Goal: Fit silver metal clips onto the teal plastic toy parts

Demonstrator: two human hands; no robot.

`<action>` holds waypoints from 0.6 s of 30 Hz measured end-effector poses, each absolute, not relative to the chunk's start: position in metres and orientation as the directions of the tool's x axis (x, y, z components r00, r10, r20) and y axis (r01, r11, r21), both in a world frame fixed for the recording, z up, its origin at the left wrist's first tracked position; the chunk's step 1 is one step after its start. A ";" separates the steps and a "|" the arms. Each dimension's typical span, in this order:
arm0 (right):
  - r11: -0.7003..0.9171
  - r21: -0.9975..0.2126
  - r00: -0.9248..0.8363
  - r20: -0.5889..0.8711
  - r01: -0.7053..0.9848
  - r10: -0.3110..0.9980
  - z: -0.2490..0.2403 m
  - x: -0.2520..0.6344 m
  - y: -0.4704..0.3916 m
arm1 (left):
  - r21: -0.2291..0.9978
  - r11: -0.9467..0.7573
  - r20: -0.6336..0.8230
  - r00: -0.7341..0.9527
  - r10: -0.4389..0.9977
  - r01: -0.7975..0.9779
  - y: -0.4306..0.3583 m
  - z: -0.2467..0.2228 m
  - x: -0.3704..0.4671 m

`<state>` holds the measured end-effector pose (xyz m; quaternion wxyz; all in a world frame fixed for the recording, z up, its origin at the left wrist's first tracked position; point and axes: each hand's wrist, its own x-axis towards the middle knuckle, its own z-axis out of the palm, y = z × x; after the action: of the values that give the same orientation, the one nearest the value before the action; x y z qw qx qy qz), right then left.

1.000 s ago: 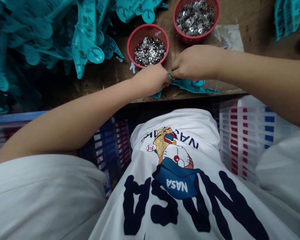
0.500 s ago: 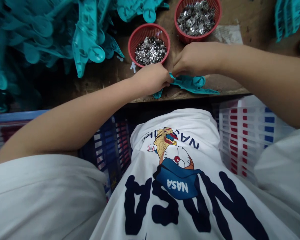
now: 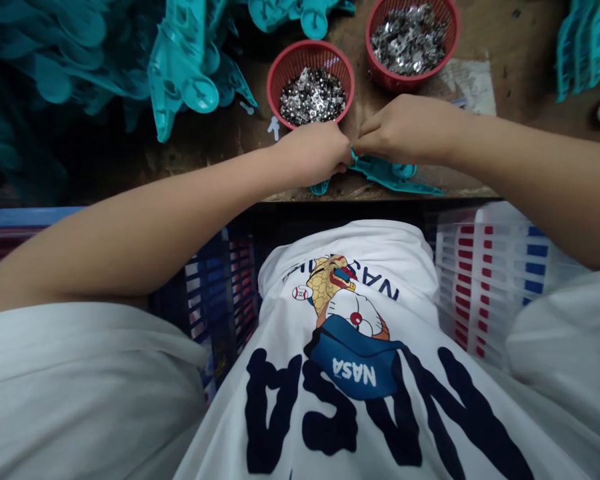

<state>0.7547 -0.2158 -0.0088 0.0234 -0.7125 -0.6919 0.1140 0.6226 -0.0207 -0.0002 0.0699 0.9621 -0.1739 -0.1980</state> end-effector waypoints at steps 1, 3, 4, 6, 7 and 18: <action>-0.065 -0.251 0.043 -0.092 0.966 0.995 -0.011 0.758 -0.216 | 0.216 -0.925 -0.356 0.857 -0.373 -0.313 -0.022 0.009 0.623; -0.074 -0.351 0.092 0.035 0.934 0.995 -0.004 0.762 -0.217 | 0.245 -0.910 -0.316 0.860 -0.400 -0.333 -0.019 0.029 0.625; -0.084 -0.383 0.142 0.127 0.920 0.982 0.003 0.762 -0.217 | 0.247 -0.909 -0.269 0.877 -0.398 -0.336 -0.015 0.039 0.627; -0.132 -0.441 0.306 0.349 0.888 0.886 0.021 0.758 -0.216 | 0.210 -0.930 -0.143 0.931 -0.334 -0.301 -0.001 0.049 0.634; -0.155 -0.470 0.386 0.449 0.869 0.806 0.028 0.756 -0.214 | 0.178 -0.949 -0.093 0.955 -0.280 -0.261 0.009 0.050 0.638; -0.310 -0.647 0.510 0.143 0.697 0.848 -0.005 0.773 -0.216 | 0.200 -0.971 -0.229 0.970 0.083 0.130 0.044 0.014 0.664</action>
<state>0.7731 -0.2162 -0.0054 0.3356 -0.8014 -0.4822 0.1127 0.6638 0.0445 0.0138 0.1075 0.9866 0.0539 -0.1101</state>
